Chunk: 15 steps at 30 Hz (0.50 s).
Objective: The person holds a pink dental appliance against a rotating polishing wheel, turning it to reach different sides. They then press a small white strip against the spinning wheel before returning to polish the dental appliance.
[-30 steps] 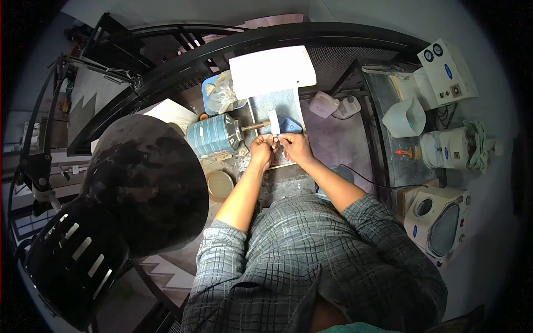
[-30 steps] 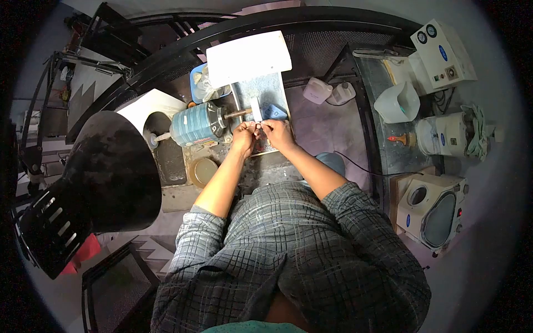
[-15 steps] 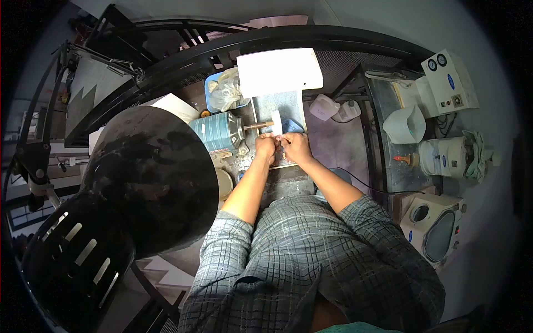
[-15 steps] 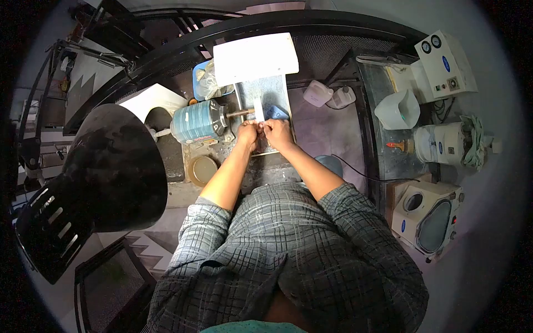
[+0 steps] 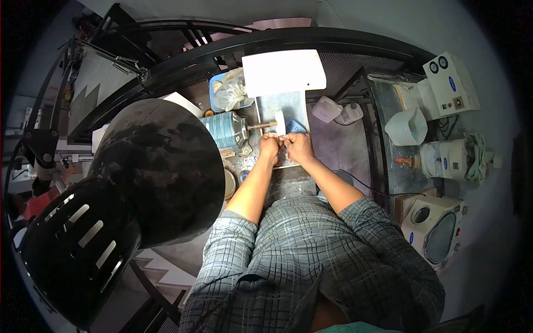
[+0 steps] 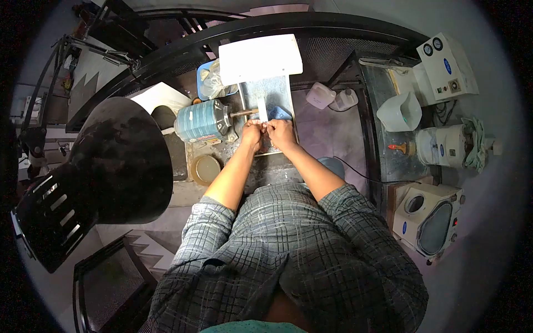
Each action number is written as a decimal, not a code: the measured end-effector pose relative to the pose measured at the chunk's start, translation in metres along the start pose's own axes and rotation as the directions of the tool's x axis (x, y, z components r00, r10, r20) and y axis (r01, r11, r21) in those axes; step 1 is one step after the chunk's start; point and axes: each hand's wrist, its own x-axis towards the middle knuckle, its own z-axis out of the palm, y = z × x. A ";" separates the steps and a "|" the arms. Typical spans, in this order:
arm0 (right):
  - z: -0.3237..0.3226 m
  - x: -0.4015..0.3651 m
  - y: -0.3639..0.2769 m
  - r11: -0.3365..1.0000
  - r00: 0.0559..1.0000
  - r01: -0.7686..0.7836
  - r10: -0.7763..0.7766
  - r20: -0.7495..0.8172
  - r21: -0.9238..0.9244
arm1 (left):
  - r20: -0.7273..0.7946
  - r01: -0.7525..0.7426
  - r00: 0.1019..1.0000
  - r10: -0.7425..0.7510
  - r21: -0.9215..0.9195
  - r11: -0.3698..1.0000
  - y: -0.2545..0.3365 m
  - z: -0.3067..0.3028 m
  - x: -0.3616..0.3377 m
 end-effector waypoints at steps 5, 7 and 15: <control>0.005 -0.001 0.002 0.978 0.975 0.183 -0.194 -0.110 -0.103 | 0.039 -0.010 0.999 0.011 -0.023 1.000 0.004 -0.004 -0.002; 0.006 0.000 0.006 0.981 0.981 0.163 -0.172 -0.085 -0.106 | 0.037 -0.032 0.999 0.031 0.014 0.999 0.005 -0.001 -0.003; -0.002 -0.012 -0.018 0.969 0.967 0.236 -0.242 -0.081 -0.070 | 0.118 0.042 0.993 -0.030 -0.099 0.994 0.016 -0.008 -0.020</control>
